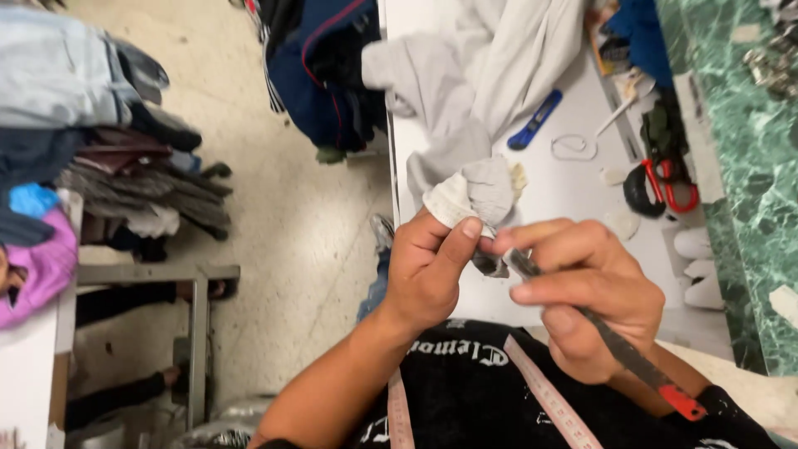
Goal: Repairing a garment cuff by removing loose threads with a small blade
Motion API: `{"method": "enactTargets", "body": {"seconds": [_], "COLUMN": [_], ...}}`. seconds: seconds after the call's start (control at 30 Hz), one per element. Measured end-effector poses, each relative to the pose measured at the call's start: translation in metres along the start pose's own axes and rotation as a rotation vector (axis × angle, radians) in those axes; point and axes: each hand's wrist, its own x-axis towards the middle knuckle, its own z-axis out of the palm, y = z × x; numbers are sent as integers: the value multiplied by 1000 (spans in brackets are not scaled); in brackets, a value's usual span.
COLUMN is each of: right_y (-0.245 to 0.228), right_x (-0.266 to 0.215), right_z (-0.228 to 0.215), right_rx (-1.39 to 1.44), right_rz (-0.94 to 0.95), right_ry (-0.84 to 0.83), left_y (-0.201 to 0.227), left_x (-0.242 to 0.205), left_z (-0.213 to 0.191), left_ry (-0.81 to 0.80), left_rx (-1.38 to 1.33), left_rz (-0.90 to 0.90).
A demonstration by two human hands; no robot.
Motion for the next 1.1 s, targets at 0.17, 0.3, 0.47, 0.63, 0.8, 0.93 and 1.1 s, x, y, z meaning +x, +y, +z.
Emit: {"method": "enactTargets", "body": {"seconds": [0.17,0.3,0.47,0.63,0.8,0.93,1.1], "right_y": [4,13,3,7,8,8,14], "right_x": [-14,-15,-8,-13,-14,-10,-16], "right_z": [2,0,10,-2,-1,-1,-2], "right_rx": [-273,-266,-148,-161,-222,-303,-280], "right_rz": [-22,-140,-136,-78,-48,-135,-154], "right_ry": [58,56,83,-1,31,-27,-11], "left_y": [14,36,38,35,40,40,43], "left_x": [-6,-6,-8,-10,-10,-11,-10], "left_z": [1,3,2,0,-3,-3,2], "left_ry": [-49,-21,-97,-97,-124,-69,-58], "left_rx": [15,269,213,167,265,359,384], "left_rz": [115,271,296,239,300,408,476]}}
